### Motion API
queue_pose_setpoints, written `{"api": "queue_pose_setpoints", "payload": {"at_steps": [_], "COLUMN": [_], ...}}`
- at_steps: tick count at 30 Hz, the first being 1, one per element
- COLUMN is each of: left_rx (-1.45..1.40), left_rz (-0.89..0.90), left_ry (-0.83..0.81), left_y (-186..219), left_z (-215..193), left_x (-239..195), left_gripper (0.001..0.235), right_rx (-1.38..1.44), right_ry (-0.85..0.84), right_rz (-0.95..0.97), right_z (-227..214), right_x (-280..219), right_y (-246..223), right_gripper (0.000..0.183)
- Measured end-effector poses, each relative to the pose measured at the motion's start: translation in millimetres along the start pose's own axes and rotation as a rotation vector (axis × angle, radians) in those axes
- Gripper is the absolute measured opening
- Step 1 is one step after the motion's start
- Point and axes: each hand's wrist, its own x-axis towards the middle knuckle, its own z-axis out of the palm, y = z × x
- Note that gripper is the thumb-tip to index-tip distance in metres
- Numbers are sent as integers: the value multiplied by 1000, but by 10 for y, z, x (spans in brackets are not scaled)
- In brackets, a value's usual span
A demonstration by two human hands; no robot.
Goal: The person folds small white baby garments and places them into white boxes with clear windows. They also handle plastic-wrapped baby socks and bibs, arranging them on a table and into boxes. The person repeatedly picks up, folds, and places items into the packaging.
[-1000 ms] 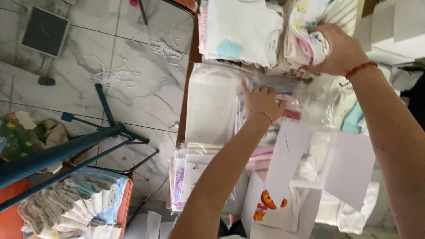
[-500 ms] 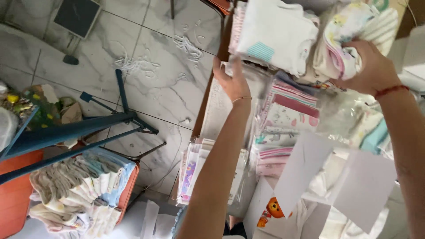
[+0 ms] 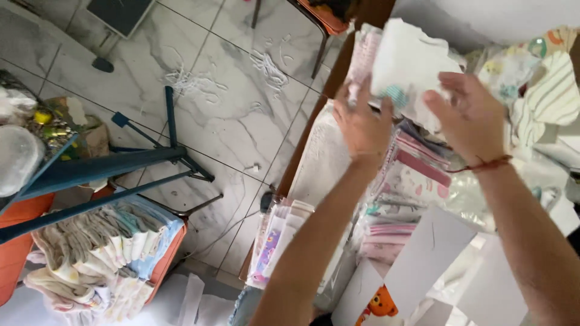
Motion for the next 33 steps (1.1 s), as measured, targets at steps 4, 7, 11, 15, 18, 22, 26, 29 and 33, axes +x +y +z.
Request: {"api": "queue_pose_setpoints", "payload": {"at_steps": [4,7,11,15,18,22,26,29,33], "left_rx": [-234,-358,-225,-171,-186,-217,-426,-61,50], "left_rz": [333,353,28,-101,46,412,170,-139,104], "left_ry": [-168,-378,-39,-120,-57,-384,-217,-92,26], "left_y": [145,148,-20,-290,75,7,-108,-356,-366], "left_z": [12,-60,-187,108,8,259,99,124,107], "left_x": [-145,-160,170,288,200,-172,114,374,375], "left_gripper": [44,31,29,44,25,75,42,58,33], "right_rx": [373,97,-38,-13,375,389,41,58,221], "right_ry": [-185,-102,189,247,-27,81,51,106,211], "right_rz": [690,574,544,481,848,983,768,881,991], "right_z": [54,289,184,308,196,189,311,306,297], "right_x": [392,264,87,164,392,328,247,252,201], "right_y": [-430,393,600,265,-331,-62,330,203,26], "right_gripper": [63,35,17,15,29,40,29,31,17]}}
